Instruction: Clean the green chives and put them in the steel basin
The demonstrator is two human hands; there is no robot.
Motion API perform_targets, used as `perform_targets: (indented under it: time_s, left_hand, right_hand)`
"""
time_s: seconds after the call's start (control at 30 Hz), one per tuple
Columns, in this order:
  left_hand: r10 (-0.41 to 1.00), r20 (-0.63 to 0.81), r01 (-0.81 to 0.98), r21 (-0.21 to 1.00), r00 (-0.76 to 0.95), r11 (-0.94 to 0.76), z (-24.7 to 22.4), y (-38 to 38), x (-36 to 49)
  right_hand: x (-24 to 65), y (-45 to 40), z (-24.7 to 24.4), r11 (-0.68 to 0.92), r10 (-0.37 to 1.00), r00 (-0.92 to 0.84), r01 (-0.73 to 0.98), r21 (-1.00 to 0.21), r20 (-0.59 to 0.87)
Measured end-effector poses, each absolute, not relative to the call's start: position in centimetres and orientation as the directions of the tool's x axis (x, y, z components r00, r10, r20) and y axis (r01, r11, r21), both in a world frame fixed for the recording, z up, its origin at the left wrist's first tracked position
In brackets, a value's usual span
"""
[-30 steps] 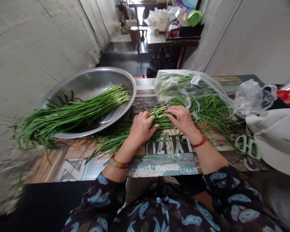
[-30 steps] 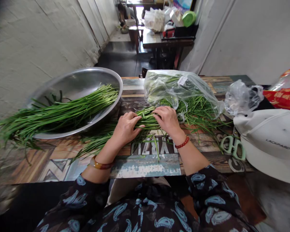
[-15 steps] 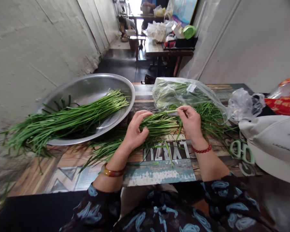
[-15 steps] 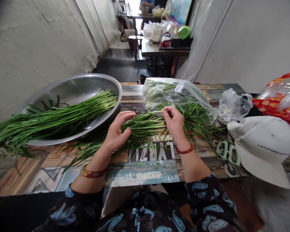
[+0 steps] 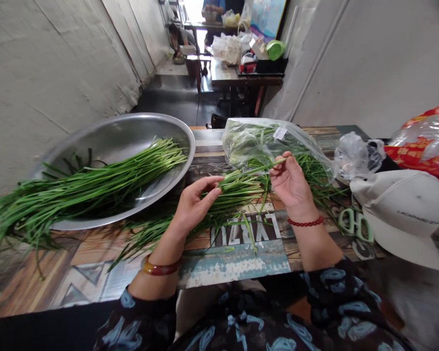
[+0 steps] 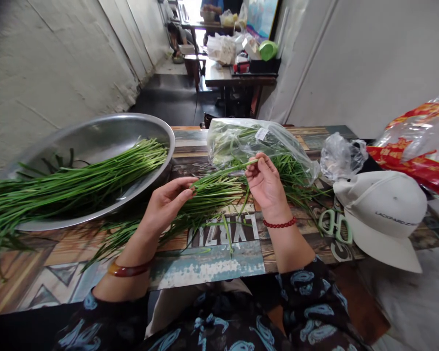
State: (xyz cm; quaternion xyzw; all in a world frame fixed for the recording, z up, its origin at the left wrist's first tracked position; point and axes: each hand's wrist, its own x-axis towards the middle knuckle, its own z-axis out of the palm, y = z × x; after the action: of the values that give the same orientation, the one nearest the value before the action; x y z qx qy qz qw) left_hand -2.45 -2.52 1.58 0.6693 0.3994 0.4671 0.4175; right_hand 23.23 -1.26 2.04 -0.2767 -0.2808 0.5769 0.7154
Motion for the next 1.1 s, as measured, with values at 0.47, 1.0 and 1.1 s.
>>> perform_targets:
  time_s: [0.47,1.0,1.1]
  left_hand:
    - [0.971,0.227,-0.09,0.971,0.074,-0.22,2.0,-2.2,-1.6]
    - [0.892,0.042,0.273,0.945,0.45,-0.182,2.4,-3.6,0.1]
    - [0.915,0.06,0.281,0.942,0.398,-0.183,2.0,-3.6,0.4]
  right_hand:
    - [20.5,-2.5,1.1,0.201,0.977,0.103,-0.144,-0.969,0.187]
    - [19.0,-2.6,0.1,0.16,0.985,0.083,-0.167,-0.973,0.148]
    - [18.7,-2.8,0.0,0.172,0.985,0.009,-0.14,-0.975,0.173]
